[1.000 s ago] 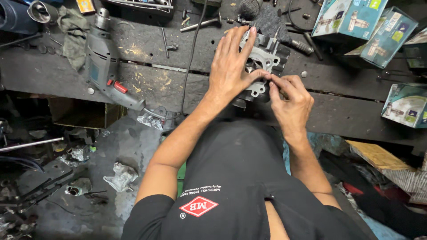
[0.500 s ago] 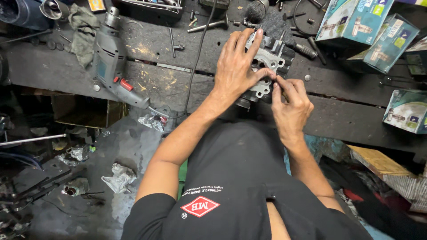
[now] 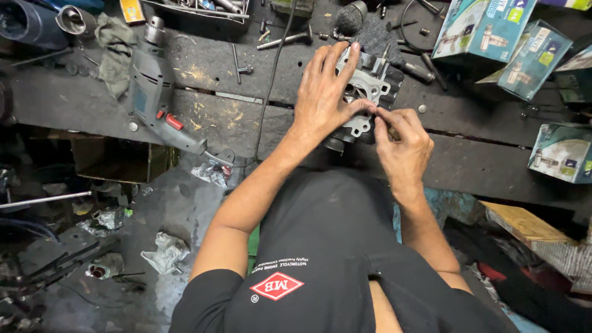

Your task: The person cleans the interior surfaces of a metal engine cylinder head using a small brush and a metal scraper. They repeatedly scrub and scrape the combustion chamber and valve seats while rotating the part on a workbench.

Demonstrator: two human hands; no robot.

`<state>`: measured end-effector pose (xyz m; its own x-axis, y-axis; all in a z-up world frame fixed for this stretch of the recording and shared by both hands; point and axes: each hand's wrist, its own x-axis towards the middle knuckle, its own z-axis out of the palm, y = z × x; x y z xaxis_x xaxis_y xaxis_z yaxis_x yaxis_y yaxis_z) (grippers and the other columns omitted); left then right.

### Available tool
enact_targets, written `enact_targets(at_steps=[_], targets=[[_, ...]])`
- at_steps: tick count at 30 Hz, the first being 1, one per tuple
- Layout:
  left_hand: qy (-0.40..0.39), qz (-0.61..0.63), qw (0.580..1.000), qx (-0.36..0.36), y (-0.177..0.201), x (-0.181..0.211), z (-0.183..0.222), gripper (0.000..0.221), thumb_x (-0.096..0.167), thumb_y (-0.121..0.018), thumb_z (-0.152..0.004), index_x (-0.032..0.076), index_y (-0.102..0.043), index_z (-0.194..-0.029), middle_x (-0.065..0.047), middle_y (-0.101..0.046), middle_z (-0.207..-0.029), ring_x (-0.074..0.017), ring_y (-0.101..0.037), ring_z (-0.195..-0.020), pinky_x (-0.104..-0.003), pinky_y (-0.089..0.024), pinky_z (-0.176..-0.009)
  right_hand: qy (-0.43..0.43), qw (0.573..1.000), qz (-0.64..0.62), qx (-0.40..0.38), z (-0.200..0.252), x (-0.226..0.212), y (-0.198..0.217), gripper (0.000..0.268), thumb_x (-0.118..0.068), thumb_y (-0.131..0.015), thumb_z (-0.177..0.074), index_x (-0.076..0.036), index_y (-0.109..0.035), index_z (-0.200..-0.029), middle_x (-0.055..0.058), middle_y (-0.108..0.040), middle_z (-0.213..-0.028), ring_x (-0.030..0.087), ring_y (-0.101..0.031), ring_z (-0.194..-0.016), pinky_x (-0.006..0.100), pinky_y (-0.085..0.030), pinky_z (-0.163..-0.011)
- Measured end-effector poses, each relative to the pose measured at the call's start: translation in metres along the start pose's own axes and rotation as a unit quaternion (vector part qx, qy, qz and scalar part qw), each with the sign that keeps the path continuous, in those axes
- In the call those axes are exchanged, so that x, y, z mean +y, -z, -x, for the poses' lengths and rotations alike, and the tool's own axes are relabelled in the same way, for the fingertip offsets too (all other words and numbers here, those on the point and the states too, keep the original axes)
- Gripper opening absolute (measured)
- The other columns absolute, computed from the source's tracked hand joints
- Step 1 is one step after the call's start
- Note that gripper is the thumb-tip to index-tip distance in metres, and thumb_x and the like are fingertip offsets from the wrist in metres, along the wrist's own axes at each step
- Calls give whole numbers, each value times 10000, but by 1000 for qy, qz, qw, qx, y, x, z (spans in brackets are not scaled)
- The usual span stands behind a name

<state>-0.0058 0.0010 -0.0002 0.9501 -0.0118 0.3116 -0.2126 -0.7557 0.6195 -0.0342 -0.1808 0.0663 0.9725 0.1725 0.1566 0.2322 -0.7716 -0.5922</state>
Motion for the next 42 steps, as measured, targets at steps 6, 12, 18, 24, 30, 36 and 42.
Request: enact_targets(at_steps=[6, 12, 18, 24, 30, 36, 42], targets=[[-7, 0, 1000, 2, 2, 0, -2, 1095, 658, -812, -747, 76, -368, -1562, -173, -435, -1485, -409, -420, -1360, -540, -391, -1152, -3, 1000, 15, -3, -2, -3, 2, 146, -98, -775, -949, -101, -787, -1094, 63, -719, -1011, 258, -730, -855, 369, -564, -757], [7, -2, 1000, 2, 0, 0, -4, 1082, 656, -818, -754, 84, -379, -1561, -171, -444, -1474, -401, -430, -1355, -531, -403, -1148, -11, 999, 30, 12, 0, -5, -4, 153, -91, -778, -950, -92, -782, -1103, 70, -712, -1019, 268, -728, -861, 376, -563, -757], [11, -2, 1000, 3, 0, 1, -6, 1078, 647, -820, -746, 79, -386, -1553, -170, -442, -1467, -400, -423, -1357, -540, -396, -1147, -1, 1000, 15, 5, -3, -4, -2, 167, -91, -770, -961, -92, -773, -1128, 68, -709, -1032, 268, -731, -882, 376, -564, -774], [8, 1, 1000, -3, 2, 1, -3, 1092, 633, -828, -730, 83, -381, -1561, -163, -443, -1481, -398, -416, -1368, -537, -390, -1150, -14, 1000, 12, -15, -1, -5, 3, 156, -99, -765, -954, -97, -776, -1109, 71, -715, -1021, 273, -729, -874, 380, -558, -761], [11, 0, 1000, 0, 2, -1, -4, 1084, 642, -830, -733, 83, -392, -1552, -166, -459, -1456, -395, -432, -1353, -532, -400, -1138, -11, 1000, 17, -9, -2, -8, 1, 141, -97, -761, -966, -90, -769, -1106, 79, -715, -1022, 279, -728, -897, 382, -562, -782], [10, -6, 1000, 11, -1, 1, -4, 1062, 637, -830, -751, 79, -399, -1546, -173, -459, -1449, -397, -433, -1352, -530, -403, -1143, -13, 1000, 13, 6, 0, -7, -2, 139, -88, -761, -970, -79, -761, -1109, 82, -717, -1030, 277, -732, -902, 377, -566, -788], [11, 12, 1000, 0, 2, 2, -7, 1053, 610, -843, -753, 73, -401, -1545, -179, -460, -1446, -407, -429, -1343, -530, -404, -1143, -12, 1000, -18, 3, -6, -4, -1, 135, -84, -768, -951, -78, -769, -1085, 79, -717, -1015, 271, -732, -887, 375, -564, -785]])
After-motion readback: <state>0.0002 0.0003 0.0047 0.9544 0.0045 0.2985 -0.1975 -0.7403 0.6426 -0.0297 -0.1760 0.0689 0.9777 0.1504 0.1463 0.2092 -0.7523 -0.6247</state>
